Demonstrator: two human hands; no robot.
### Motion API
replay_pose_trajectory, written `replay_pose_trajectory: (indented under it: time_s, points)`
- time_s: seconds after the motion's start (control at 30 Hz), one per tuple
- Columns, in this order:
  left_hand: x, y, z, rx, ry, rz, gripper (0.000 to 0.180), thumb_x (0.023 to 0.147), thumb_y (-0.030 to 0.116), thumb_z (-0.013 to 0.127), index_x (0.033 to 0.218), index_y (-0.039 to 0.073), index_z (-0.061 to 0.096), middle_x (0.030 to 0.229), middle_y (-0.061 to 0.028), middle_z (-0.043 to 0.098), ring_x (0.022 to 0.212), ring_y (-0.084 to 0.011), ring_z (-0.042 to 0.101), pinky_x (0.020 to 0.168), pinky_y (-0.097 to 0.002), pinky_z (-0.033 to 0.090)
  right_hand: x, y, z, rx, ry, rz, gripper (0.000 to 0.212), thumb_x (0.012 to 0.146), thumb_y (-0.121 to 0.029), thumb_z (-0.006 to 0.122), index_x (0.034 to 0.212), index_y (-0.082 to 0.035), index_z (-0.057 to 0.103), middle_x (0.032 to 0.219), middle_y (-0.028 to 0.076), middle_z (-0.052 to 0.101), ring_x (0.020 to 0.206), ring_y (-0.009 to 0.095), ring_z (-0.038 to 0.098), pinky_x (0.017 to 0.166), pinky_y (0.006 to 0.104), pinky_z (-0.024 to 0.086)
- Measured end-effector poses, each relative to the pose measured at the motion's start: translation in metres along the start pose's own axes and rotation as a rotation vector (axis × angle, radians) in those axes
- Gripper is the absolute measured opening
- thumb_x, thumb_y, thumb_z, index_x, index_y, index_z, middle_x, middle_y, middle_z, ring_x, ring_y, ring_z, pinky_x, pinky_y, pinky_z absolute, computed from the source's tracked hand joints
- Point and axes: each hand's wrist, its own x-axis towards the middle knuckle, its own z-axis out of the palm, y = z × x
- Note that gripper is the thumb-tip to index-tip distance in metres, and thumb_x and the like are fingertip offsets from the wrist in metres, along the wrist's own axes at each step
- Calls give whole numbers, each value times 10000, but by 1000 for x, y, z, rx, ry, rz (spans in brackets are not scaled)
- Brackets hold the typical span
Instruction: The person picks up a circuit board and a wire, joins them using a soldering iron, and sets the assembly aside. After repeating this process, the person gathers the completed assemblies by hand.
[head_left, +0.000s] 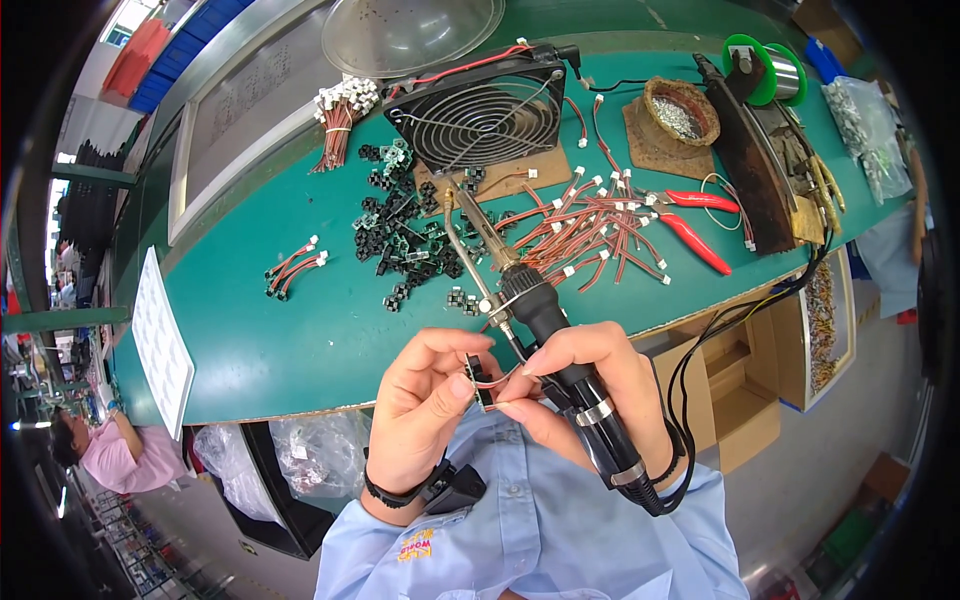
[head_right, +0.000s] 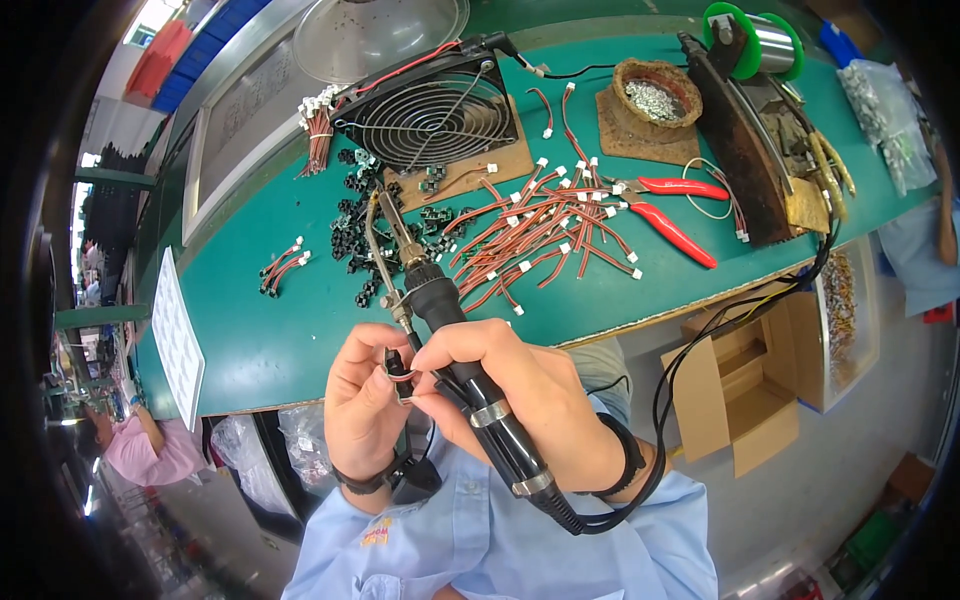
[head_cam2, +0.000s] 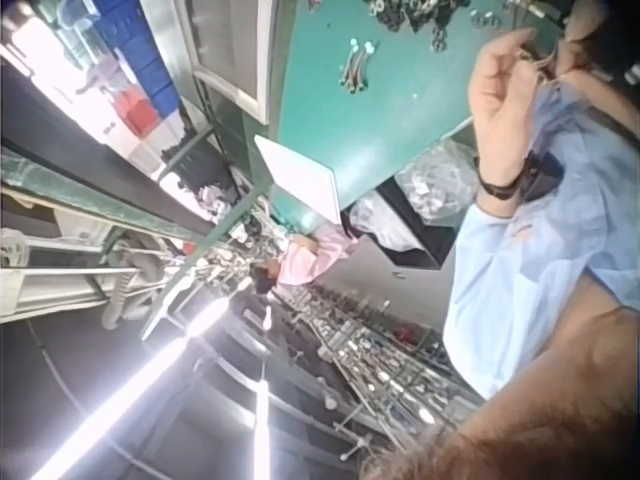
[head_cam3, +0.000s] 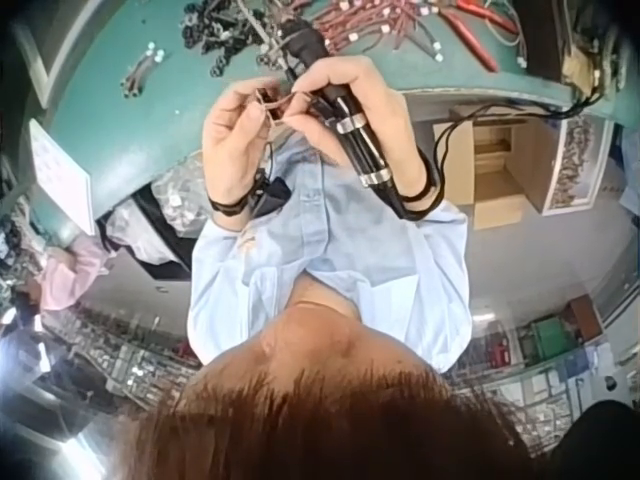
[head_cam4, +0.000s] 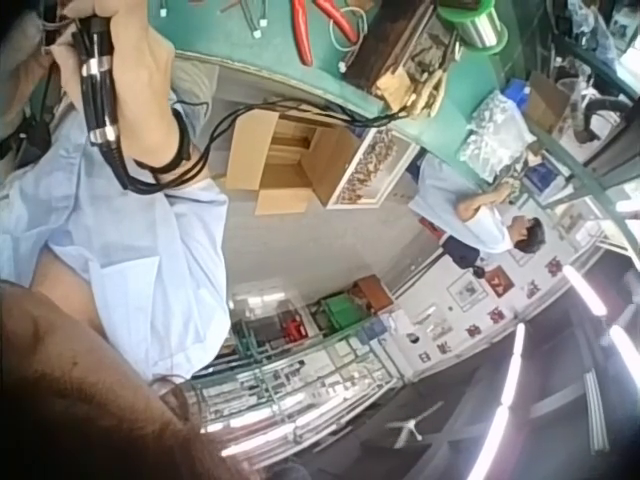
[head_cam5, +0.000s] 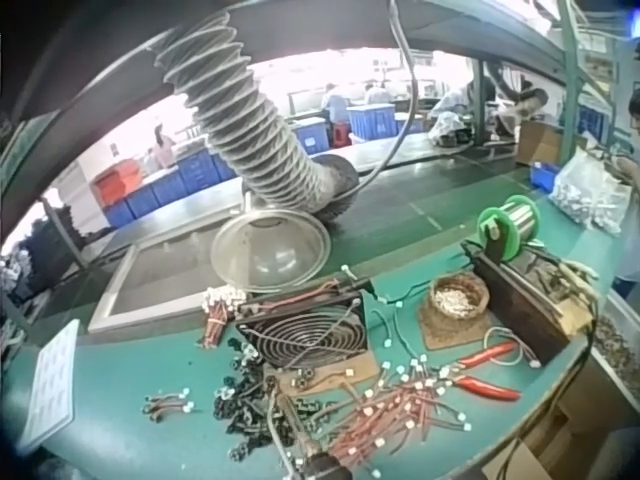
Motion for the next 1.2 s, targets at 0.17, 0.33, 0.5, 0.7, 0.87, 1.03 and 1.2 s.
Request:
replay_pose_trajectory:
  time_s: [0.17, 0.33, 0.5, 0.7, 0.87, 1.03, 1.2]
  points:
    - [-1, -3, -3, 38, 18, 15, 204, 889, 130, 549, 1018, -16, 487, 976, -93, 576, 899, -136, 544, 809, -268, 418, -1, 1, -2, 4, -10, 21, 418, 712, 66, 703, 1005, -36, 424, 792, 100, 615, 741, 167, 654, 662, 281, 529]
    - [-1, -4, -6, -18, -44, 37, 186, 890, 112, 539, 1020, -7, 477, 990, -89, 575, 917, -135, 541, 823, -269, 414, -4, 2, -3, -39, 1, 11, 445, 713, 87, 690, 1032, -40, 407, 852, 121, 605, 763, 186, 648, 686, 284, 529]
    - [0, 0, 0, 8, 57, 11, 160, 899, 107, 519, 1005, 6, 453, 1007, -140, 593, 933, -176, 571, 844, -301, 427, -10, 7, -7, -347, 52, -29, 474, 736, -19, 710, 1083, -39, 389, 918, 146, 585, 810, 204, 619, 753, 318, 498]
    - [5, -1, -12, 103, 174, 130, 81, 930, 64, 448, 977, 12, 408, 1055, -190, 600, 1002, -223, 583, 865, -328, 448, -26, 14, -10, -240, 378, -168, 500, 643, -295, 801, 1012, -71, 548, 864, 64, 620, 772, 207, 582, 876, 417, 342]
    - [6, 1, -13, 119, 254, 163, 71, 930, 56, 446, 953, 18, 390, 1052, -186, 605, 1012, -223, 584, 862, -319, 451, -45, 9, -30, -633, 11, -229, 597, 627, -388, 774, 1076, -83, 526, 804, 71, 593, 702, 185, 565, 903, 436, 303]
    - [7, -7, -16, 214, 312, 241, 82, 914, 24, 467, 944, 20, 390, 1043, -181, 609, 1009, -213, 587, 872, -311, 439, -45, 6, -22, -587, -63, -234, 464, 552, -246, 821, 963, -148, 628, 767, 6, 608, 669, 154, 596, 883, 391, 303]
    - [6, -9, -16, 250, 307, 271, 95, 904, 7, 477, 925, 21, 386, 1039, -174, 613, 1016, -210, 586, 877, -303, 427, -47, 5, -20, -561, -96, -211, 421, 554, -208, 809, 937, -150, 645, 773, 1, 616, 660, 144, 604, 875, 370, 306]
